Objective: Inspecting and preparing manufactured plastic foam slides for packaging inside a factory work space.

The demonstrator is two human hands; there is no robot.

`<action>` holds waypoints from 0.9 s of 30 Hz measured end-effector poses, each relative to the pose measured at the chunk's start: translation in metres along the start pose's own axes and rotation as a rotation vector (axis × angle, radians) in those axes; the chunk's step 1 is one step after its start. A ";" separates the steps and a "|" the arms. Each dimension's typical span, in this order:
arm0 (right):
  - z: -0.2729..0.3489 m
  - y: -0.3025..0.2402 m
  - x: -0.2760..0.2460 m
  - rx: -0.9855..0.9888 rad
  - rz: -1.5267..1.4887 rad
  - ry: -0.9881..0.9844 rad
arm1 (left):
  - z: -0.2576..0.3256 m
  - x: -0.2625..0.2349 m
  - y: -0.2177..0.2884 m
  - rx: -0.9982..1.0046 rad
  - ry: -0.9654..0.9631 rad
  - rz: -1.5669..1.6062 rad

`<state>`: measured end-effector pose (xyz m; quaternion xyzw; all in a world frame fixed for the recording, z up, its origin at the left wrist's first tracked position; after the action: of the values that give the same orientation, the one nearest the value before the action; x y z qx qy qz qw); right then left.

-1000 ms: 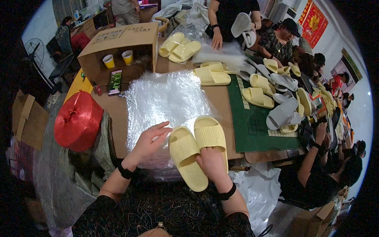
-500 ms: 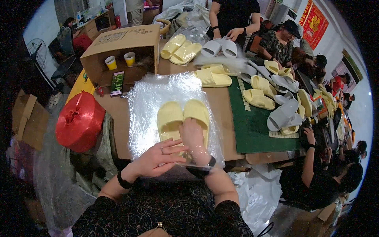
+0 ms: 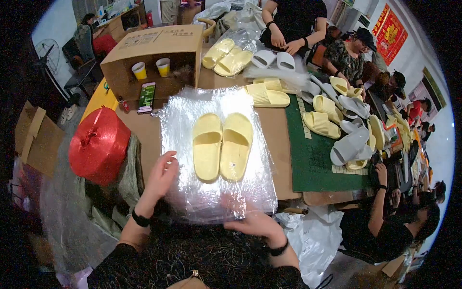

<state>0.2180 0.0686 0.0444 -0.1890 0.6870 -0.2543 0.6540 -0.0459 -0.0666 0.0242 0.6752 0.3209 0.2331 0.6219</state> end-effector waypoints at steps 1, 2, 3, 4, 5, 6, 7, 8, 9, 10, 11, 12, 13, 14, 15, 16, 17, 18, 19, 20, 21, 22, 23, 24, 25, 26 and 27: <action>0.021 -0.002 -0.012 0.078 -0.358 -0.266 | -0.009 0.002 -0.009 -0.162 -0.038 -0.018; 0.041 -0.002 -0.023 0.149 -0.722 -0.533 | -0.015 0.003 -0.016 -0.325 -0.071 -0.042; 0.060 0.003 -0.046 0.159 -0.763 -0.458 | -0.019 0.002 -0.015 -0.332 -0.070 -0.033; 0.071 0.009 -0.060 0.166 -0.803 -0.383 | -0.022 0.003 -0.017 -0.343 -0.111 -0.079; 0.072 0.013 -0.066 0.157 -0.839 0.147 | -0.024 0.004 -0.017 -0.354 -0.151 -0.125; 0.075 0.030 -0.067 0.366 -0.660 0.454 | -0.030 0.009 -0.013 -0.385 -0.171 -0.135; 0.058 0.032 -0.075 0.582 -0.703 0.639 | -0.034 0.017 -0.010 -0.382 -0.177 -0.138; 0.044 0.049 -0.078 0.665 -0.593 0.678 | -0.036 0.023 -0.008 -0.370 -0.191 -0.217; 0.030 0.075 -0.068 0.648 -0.472 0.743 | -0.038 0.027 -0.005 -0.354 -0.204 -0.298; 0.016 0.100 -0.055 0.630 -0.347 0.806 | -0.043 0.031 -0.013 -0.309 -0.229 -0.321; -0.001 0.112 -0.046 0.653 -0.154 0.756 | -0.040 0.032 -0.013 -0.307 -0.219 -0.326; -0.015 0.116 -0.036 0.677 -0.115 0.717 | -0.037 0.039 -0.015 -0.307 -0.209 -0.316; -0.027 0.120 -0.024 0.682 -0.102 0.671 | -0.033 0.044 -0.015 -0.305 -0.193 -0.310; -0.033 0.122 -0.015 0.675 -0.115 0.627 | -0.032 0.049 -0.022 -0.278 -0.187 -0.235; -0.042 0.116 -0.010 0.670 -0.129 0.578 | -0.031 0.052 -0.025 -0.278 -0.177 -0.239; -0.048 0.111 -0.008 0.662 -0.132 0.575 | -0.030 0.056 -0.028 -0.332 -0.199 -0.121; -0.051 0.106 -0.007 0.698 -0.128 0.536 | -0.029 0.060 -0.029 -0.386 -0.222 -0.002; -0.052 0.099 -0.007 0.738 -0.124 0.498 | -0.028 0.062 -0.029 -0.419 -0.213 0.034; -0.053 0.095 -0.007 0.736 -0.125 0.497 | -0.028 0.060 -0.030 -0.419 -0.212 0.032; -0.054 0.091 -0.006 0.708 -0.125 0.512 | -0.028 0.058 -0.031 -0.427 -0.191 0.170; -0.053 0.088 -0.007 0.681 -0.121 0.528 | -0.029 0.059 -0.032 -0.432 -0.171 0.310; -0.053 0.094 -0.002 0.668 -0.133 0.552 | -0.029 0.062 -0.033 -0.431 -0.173 0.311; -0.052 0.101 0.003 0.669 -0.131 0.553 | -0.030 0.066 -0.032 -0.368 -0.163 0.332; -0.054 0.103 0.005 0.630 -0.106 0.554 | -0.031 0.071 -0.028 -0.307 -0.153 0.352; -0.054 0.105 0.007 0.592 -0.082 0.555 | -0.031 0.076 -0.023 -0.246 -0.142 0.372; -0.053 0.107 0.009 0.593 -0.081 0.556 | -0.028 0.083 -0.021 -0.325 -0.107 0.361; -0.056 0.105 0.010 0.586 -0.120 0.556 | -0.026 0.090 -0.022 -0.325 -0.104 0.362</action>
<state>0.1687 0.1520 -0.0253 0.0416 0.7239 -0.5182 0.4535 -0.0063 0.0167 -0.0025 0.6238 0.1207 0.3541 0.6862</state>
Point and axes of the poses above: each hand's wrist, its own z-axis away from the middle knuckle, its own x-axis out of the palm, y = z × x, the point moved 3 cm from there along -z, towards the middle knuckle, and after that the axes turned 13 degrees about z, right-handed, at the moved point
